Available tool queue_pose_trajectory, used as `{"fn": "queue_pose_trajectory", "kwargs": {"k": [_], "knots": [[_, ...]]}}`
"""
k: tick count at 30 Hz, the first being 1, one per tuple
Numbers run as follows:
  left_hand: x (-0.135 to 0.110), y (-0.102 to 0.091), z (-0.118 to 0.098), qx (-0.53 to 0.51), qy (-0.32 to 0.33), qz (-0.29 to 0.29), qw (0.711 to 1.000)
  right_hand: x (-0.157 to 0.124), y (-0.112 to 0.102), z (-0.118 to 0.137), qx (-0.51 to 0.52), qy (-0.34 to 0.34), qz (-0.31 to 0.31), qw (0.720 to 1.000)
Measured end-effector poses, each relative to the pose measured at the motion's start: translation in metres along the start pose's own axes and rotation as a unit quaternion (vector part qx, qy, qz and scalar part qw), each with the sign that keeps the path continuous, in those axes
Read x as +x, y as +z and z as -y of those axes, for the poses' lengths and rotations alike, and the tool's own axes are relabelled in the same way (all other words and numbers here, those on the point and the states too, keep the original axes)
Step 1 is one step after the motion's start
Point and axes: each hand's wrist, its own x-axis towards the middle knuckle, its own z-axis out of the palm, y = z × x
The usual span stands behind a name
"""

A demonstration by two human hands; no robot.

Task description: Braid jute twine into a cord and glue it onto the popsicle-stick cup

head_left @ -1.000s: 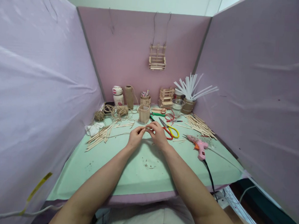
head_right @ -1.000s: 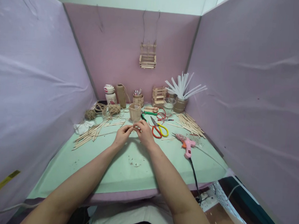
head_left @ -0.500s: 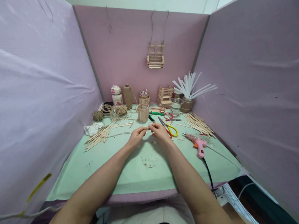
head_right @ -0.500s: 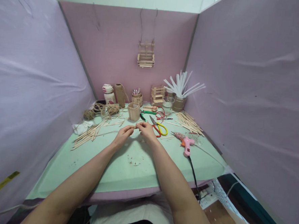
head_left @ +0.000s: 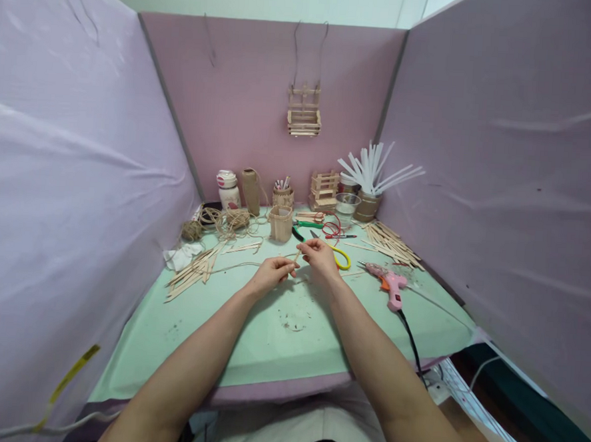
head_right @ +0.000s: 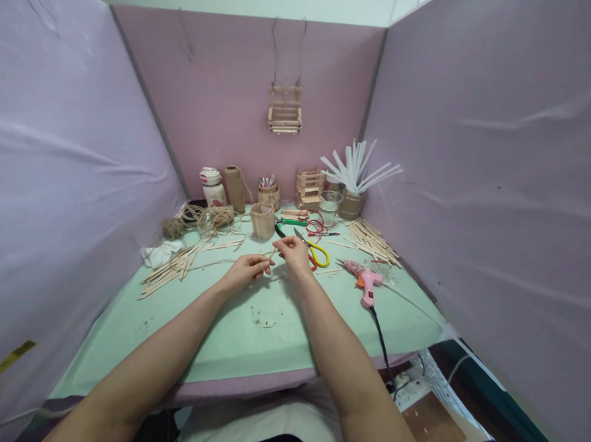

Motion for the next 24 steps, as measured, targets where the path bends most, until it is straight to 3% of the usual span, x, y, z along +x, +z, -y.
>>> {"fn": "queue_pose_trajectory", "kwargs": {"k": [4,13,16,19,24], "knots": [[-0.001,0.001,0.001,-0.003,-0.021,0.035,0.999,0.001,-0.003,0.002,0.024,0.013,-0.025,0.999],[-0.002,-0.007,-0.001,-0.005,-0.052,0.062,0.997,0.001,-0.002,0.003,-0.006,0.006,0.015,1.0],[-0.001,-0.015,-0.007,-0.005,-0.037,-0.01,0.999,0.0,-0.001,0.003,-0.053,-0.024,0.03,0.998],[0.003,-0.02,-0.008,-0.074,-0.014,-0.066,0.995,-0.003,0.002,0.004,-0.091,-0.06,0.056,0.992],[0.004,-0.015,-0.002,-0.174,-0.042,0.005,0.984,-0.009,0.007,0.003,-0.109,-0.111,0.113,0.981]]}}
